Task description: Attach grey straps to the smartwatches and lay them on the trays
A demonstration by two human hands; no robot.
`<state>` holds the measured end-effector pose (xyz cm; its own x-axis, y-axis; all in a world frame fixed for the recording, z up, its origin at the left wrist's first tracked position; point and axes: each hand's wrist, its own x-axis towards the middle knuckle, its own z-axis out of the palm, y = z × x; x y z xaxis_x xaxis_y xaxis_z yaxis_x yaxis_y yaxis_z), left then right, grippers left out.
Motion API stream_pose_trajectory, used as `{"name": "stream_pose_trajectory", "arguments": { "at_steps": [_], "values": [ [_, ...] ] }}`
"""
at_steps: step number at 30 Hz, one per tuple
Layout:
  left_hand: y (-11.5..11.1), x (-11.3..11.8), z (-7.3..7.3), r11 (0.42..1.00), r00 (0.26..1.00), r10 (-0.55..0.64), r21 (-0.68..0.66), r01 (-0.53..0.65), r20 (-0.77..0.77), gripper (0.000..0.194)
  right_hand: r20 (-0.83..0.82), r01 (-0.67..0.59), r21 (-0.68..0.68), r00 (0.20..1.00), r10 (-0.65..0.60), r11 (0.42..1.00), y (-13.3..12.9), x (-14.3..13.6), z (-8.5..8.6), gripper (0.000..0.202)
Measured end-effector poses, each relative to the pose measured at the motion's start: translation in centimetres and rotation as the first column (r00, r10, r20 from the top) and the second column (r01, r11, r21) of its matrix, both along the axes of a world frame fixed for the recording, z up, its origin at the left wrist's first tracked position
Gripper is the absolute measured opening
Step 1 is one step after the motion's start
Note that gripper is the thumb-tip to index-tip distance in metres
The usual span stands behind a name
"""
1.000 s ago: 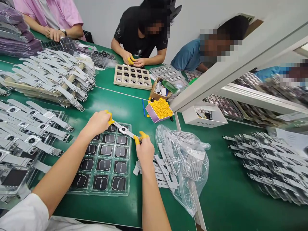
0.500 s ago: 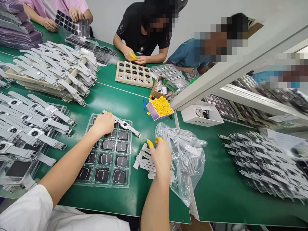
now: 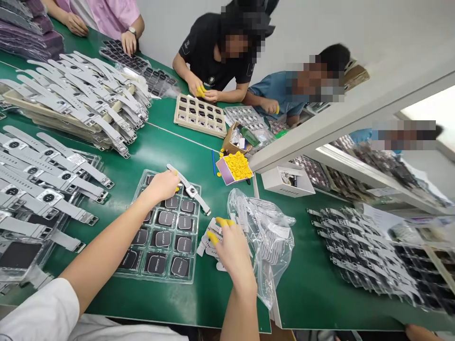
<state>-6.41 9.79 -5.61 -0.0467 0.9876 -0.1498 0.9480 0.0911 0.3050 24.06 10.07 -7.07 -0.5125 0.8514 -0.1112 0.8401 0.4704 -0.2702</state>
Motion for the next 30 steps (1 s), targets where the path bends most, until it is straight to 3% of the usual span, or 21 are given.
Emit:
{"name": "stream_pose_trajectory", "arguments": {
  "at_steps": [3, 8, 11, 14, 17, 22, 25, 28, 30],
  "values": [
    [-0.5, -0.7, 0.9, 1.000, 0.999, -0.029, 0.010, 0.028, 0.026, 0.022, -0.055, -0.141, -0.118, 0.989, 0.135, 0.983, -1.0, -0.5, 0.8, 0.052],
    [-1.5, -0.7, 4.0, 0.988, 0.989, -0.142, 0.070, 0.139, 0.032, 0.017, -0.035, -0.222, -0.372, 0.974, 0.225, 0.901, -1.3, -0.5, 1.8, 0.062],
    [-2.2, -0.1, 6.1, 0.972, 0.976, -0.209, 0.125, 0.200, 0.061, 0.018, 0.023, -0.236, -0.390, 0.964, 0.266, 0.890, -1.1, 0.0, 2.1, 0.069],
    [-2.7, 0.4, 7.4, 0.964, 0.969, -0.238, 0.136, 0.227, 0.070, 0.017, 0.073, -0.272, -0.308, 0.949, 0.308, 0.911, -0.9, 0.2, 2.0, 0.065],
    [-2.9, 0.6, 7.7, 0.970, 0.973, -0.227, 0.099, 0.222, 0.045, 0.018, 0.124, -0.304, -0.249, 0.932, 0.342, 0.919, -0.7, -0.2, 2.0, 0.047],
    [-2.6, 0.3, 7.1, 0.973, 0.977, -0.213, 0.092, 0.211, 0.015, 0.019, 0.141, -0.405, -0.201, 0.889, 0.436, 0.892, -0.5, -1.0, 2.5, 0.028],
    [-2.5, 0.3, 6.8, 0.967, 0.972, -0.230, 0.125, 0.223, 0.042, 0.016, 0.136, -0.376, -0.198, 0.904, 0.405, 0.905, -0.8, -1.3, 2.5, 0.022],
    [-2.5, 0.4, 6.8, 0.966, 0.971, -0.234, 0.126, 0.225, 0.058, 0.017, 0.051, -0.367, -0.194, 0.922, 0.383, 0.910, -0.8, -1.0, 2.4, 0.008],
    [-2.5, 0.4, 6.9, 0.968, 0.971, -0.231, 0.115, 0.223, 0.061, 0.018, -0.112, -0.379, -0.200, 0.925, 0.363, 0.903, -0.2, -0.4, 2.7, 0.007]
  ]
}}
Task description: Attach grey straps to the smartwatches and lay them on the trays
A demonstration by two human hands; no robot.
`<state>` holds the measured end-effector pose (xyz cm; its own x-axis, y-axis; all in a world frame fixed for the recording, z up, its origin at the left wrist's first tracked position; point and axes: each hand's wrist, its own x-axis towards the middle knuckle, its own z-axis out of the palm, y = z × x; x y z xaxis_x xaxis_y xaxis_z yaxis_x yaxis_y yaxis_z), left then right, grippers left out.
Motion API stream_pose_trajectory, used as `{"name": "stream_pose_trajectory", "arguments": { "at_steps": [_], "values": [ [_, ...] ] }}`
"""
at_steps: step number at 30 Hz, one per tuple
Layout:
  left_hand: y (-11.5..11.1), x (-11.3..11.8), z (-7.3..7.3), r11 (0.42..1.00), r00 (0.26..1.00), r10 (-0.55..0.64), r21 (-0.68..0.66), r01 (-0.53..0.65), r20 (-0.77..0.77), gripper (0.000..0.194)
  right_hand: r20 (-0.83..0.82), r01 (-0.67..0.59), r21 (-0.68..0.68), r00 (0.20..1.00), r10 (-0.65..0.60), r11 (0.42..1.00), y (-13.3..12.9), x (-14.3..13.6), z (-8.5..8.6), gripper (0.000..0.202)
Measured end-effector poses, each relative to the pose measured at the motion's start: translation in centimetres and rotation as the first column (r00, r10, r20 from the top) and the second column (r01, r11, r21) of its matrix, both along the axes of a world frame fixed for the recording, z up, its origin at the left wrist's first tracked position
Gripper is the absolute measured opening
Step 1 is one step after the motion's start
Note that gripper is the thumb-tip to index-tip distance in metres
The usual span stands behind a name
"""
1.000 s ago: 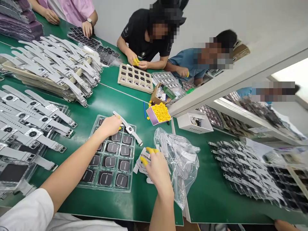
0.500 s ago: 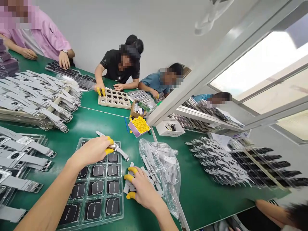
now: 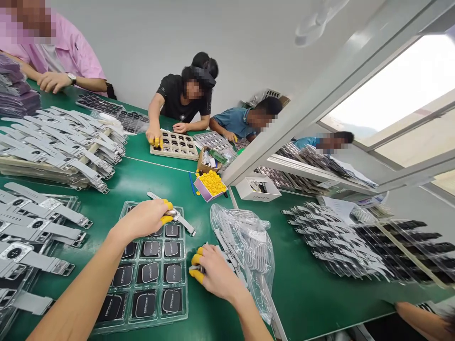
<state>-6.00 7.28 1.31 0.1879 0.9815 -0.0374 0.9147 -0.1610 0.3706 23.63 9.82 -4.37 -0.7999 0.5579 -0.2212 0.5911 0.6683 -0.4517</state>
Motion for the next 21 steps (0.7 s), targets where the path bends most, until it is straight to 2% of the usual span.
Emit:
{"name": "stream_pose_trajectory", "arguments": {
  "at_steps": [2, 3, 5, 6, 8, 9, 10, 12, 15, 18, 21],
  "values": [
    [0.1, 0.0, 0.0, 1.000, 1.000, 0.018, -0.012, -0.018, 0.017, 0.018, -0.205, 0.110, -0.135, 0.969, -0.137, 0.985, 1.0, 0.5, 0.5, 0.013],
    [0.2, 0.0, -0.2, 0.999, 0.999, 0.037, -0.020, -0.036, 0.034, 0.017, -0.313, 0.184, -0.233, 0.915, -0.253, 0.955, 1.5, 0.6, 0.7, 0.018],
    [0.5, 0.0, -0.7, 0.994, 0.990, 0.098, -0.053, -0.093, 0.102, 0.015, -0.492, 0.272, -0.463, 0.712, -0.500, 0.844, 2.5, 0.0, 1.0, 0.027],
    [0.7, 0.1, -1.2, 0.990, 0.979, 0.134, -0.070, -0.125, 0.156, 0.014, -0.550, 0.259, -0.573, 0.582, -0.599, 0.777, 2.8, -0.7, 1.0, 0.030],
    [1.4, 0.6, -2.4, 0.981, 0.946, 0.187, -0.098, -0.166, 0.266, 0.009, -0.601, 0.149, -0.727, 0.334, -0.726, 0.670, 3.0, -2.8, 0.5, 0.033],
    [1.8, 1.0, -3.1, 0.980, 0.930, 0.194, -0.101, -0.171, 0.312, 0.009, -0.591, 0.089, -0.774, 0.252, -0.766, 0.627, 2.8, -4.1, 0.2, 0.034],
    [2.1, 1.5, -4.0, 0.982, 0.919, 0.186, -0.095, -0.162, 0.348, 0.011, -0.563, 0.043, -0.812, 0.203, -0.801, 0.582, 2.6, -5.3, -0.3, 0.035],
    [2.9, 2.6, -5.7, 0.990, 0.910, 0.138, -0.074, -0.118, 0.392, 0.017, -0.480, -0.002, -0.873, 0.183, -0.858, 0.487, 1.9, -7.4, -1.3, 0.040],
    [3.6, 4.3, -8.3, 0.999, 0.884, 0.044, -0.030, -0.034, 0.465, 0.031, -0.367, 0.003, -0.926, 0.235, -0.900, 0.378, 1.0, -8.5, -2.8, 0.047],
    [3.7, 5.3, -9.8, 0.996, 0.842, -0.088, 0.054, 0.070, 0.533, 0.045, -0.313, 0.018, -0.943, 0.296, -0.902, 0.333, 0.6, -8.1, -3.8, 0.049],
    [3.6, 5.4, -10.3, 0.980, 0.810, -0.195, 0.136, 0.144, 0.553, 0.048, -0.279, 0.030, -0.952, 0.319, -0.906, 0.304, 0.8, -7.8, -4.2, 0.052]
  ]
}}
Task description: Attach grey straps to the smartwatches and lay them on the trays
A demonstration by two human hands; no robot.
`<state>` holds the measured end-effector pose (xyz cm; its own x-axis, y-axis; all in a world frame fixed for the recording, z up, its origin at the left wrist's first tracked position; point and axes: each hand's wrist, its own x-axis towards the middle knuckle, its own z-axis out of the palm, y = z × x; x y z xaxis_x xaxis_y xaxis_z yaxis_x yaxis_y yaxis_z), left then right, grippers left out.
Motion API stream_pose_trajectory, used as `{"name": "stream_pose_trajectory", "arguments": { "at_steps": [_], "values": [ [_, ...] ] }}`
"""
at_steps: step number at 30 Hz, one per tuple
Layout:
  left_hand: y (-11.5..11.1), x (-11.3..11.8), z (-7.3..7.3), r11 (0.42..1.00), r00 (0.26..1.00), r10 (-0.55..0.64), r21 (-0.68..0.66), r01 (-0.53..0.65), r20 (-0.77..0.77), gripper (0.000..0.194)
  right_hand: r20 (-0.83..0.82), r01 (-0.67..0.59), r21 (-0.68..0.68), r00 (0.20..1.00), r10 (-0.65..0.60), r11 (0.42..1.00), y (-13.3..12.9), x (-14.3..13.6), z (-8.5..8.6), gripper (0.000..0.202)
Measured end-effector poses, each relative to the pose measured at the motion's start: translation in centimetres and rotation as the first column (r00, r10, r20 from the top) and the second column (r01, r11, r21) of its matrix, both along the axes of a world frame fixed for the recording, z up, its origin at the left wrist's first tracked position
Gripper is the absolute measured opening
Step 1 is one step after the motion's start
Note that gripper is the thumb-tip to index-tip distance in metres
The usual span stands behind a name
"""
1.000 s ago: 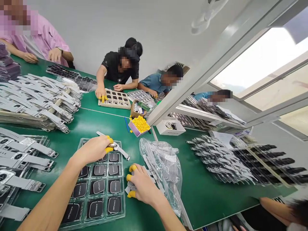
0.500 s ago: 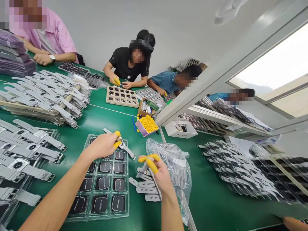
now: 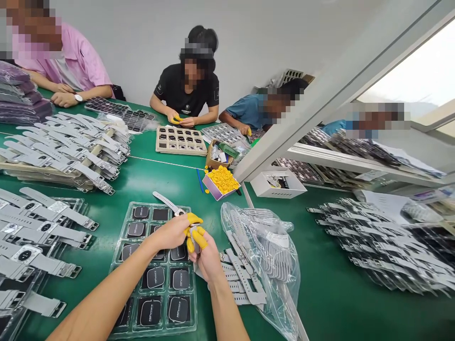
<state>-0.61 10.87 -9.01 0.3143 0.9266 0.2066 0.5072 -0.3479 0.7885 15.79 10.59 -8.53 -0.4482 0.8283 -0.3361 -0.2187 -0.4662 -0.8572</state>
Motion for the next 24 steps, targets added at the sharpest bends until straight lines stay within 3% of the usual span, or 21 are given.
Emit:
{"name": "stream_pose_trajectory", "arguments": {
  "at_steps": [12, 18, 21, 24],
  "values": [
    [-0.3, 0.0, 0.7, 0.999, 0.998, 0.020, -0.031, -0.021, -0.057, 0.058, -0.075, 0.017, -0.027, 0.997, -0.019, 0.999, 0.9, 0.5, -0.1, 0.046],
    [-0.6, 0.2, 1.5, 0.999, 0.990, 0.028, -0.017, -0.030, -0.139, 0.044, -0.151, 0.050, -0.082, 0.987, -0.062, 0.995, 1.1, 0.5, -0.1, 0.044],
    [-0.8, 0.0, 2.4, 0.999, 0.995, 0.015, -0.034, -0.019, -0.095, 0.040, -0.164, 0.032, -0.096, 0.985, -0.047, 0.995, 1.2, 0.6, 0.1, 0.045],
    [-0.9, -0.1, 3.1, 0.999, 0.989, 0.019, -0.041, -0.026, -0.149, 0.039, -0.171, -0.011, -0.103, 0.985, -0.006, 0.995, 1.4, 0.8, 0.2, 0.045]
  ]
}}
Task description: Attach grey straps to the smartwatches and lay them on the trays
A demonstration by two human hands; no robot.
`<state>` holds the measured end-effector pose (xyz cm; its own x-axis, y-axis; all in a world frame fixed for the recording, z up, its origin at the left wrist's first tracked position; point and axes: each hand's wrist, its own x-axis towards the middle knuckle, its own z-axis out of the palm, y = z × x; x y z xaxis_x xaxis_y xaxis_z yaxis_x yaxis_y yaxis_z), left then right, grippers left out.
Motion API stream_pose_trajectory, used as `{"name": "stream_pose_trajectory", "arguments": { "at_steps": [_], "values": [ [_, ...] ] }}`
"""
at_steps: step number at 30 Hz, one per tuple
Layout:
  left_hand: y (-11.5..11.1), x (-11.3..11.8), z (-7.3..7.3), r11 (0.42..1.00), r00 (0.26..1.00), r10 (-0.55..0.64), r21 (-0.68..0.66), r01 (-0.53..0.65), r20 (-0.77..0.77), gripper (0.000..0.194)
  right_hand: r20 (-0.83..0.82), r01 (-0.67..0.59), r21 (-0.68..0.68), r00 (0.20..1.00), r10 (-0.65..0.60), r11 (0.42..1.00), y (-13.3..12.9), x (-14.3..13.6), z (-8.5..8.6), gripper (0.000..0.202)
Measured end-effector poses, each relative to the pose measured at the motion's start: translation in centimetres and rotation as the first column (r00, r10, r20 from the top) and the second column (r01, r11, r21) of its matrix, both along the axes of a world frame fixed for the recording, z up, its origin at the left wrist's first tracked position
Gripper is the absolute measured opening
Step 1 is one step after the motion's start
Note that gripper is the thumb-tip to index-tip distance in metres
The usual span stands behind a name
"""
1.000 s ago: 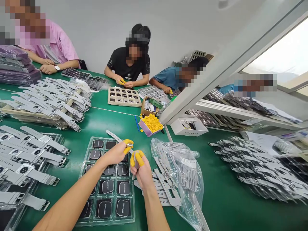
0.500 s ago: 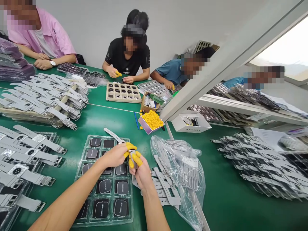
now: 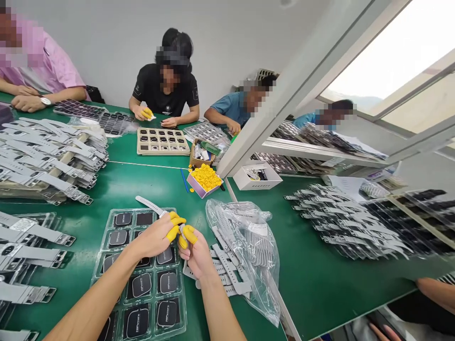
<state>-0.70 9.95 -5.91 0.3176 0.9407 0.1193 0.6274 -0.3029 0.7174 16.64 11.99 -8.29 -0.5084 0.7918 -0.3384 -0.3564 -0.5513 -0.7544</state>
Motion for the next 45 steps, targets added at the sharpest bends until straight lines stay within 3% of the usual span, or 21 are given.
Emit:
{"name": "stream_pose_trajectory", "arguments": {
  "at_steps": [5, 12, 19, 22, 27, 30, 33, 35, 38, 40, 42, 45],
  "values": [
    [-0.1, -0.1, 0.4, 1.000, 0.986, -0.014, -0.017, 0.012, -0.164, 0.030, -0.051, -0.076, -0.042, 0.996, 0.074, 0.996, 0.3, 0.3, -0.1, 0.046],
    [-0.1, -0.4, 1.0, 0.999, 0.996, -0.025, -0.043, 0.021, -0.084, 0.034, -0.090, -0.075, -0.004, 0.993, 0.074, 0.997, 0.1, 0.2, -0.1, 0.041],
    [-0.4, 0.0, 1.0, 0.999, 0.954, -0.032, -0.029, 0.024, -0.297, 0.022, -0.085, -0.139, -0.046, 0.987, 0.135, 0.989, 0.3, 0.5, -0.3, 0.044],
    [-0.2, -0.5, 0.6, 0.998, 0.981, -0.032, -0.059, 0.021, -0.189, 0.028, -0.025, -0.121, -0.019, 0.992, 0.120, 0.992, -0.1, 0.1, -0.3, 0.043],
    [0.3, -1.4, -0.5, 0.996, 0.982, 0.014, -0.090, 0.003, 0.191, 0.035, -0.003, -0.022, 0.005, 1.000, 0.022, 1.000, -0.5, -0.3, -0.3, 0.043],
    [0.6, -1.1, -0.9, 0.990, 0.915, 0.119, -0.110, -0.082, 0.386, 0.025, -0.006, -0.017, 0.047, 1.000, 0.018, 0.999, -0.7, -0.3, -0.1, 0.041],
    [1.0, -0.7, -0.9, 0.982, 0.767, 0.187, -0.122, -0.142, 0.614, 0.017, -0.029, -0.087, 0.046, 0.996, 0.088, 0.995, -1.0, -0.3, 0.2, 0.041],
    [1.2, -1.3, -0.8, 0.970, 0.590, 0.243, -0.185, -0.159, 0.770, 0.029, -0.020, -0.186, 0.013, 0.982, 0.186, 0.982, -1.2, -0.1, 0.3, 0.038],
    [1.3, -3.7, -0.1, 0.923, 0.260, 0.349, -0.281, -0.264, 0.900, 0.046, 0.031, -0.258, 0.006, 0.966, 0.258, 0.966, -1.2, 0.2, 0.5, 0.036],
    [1.2, -5.2, 0.6, 0.901, 0.138, 0.362, -0.309, -0.303, 0.922, 0.052, 0.035, -0.213, 0.038, 0.977, 0.212, 0.976, -1.0, 0.3, 0.6, 0.039],
    [0.9, -5.6, 1.3, 0.921, 0.166, 0.358, -0.319, -0.223, 0.919, 0.055, 0.016, -0.162, 0.066, 0.987, 0.161, 0.985, -0.7, 0.3, 0.5, 0.047],
    [0.6, -4.3, 1.7, 0.937, 0.280, 0.340, -0.348, -0.022, 0.898, 0.057, 0.010, -0.141, 0.107, 0.990, 0.141, 0.984, -0.6, 0.1, 0.5, 0.054]
  ]
}}
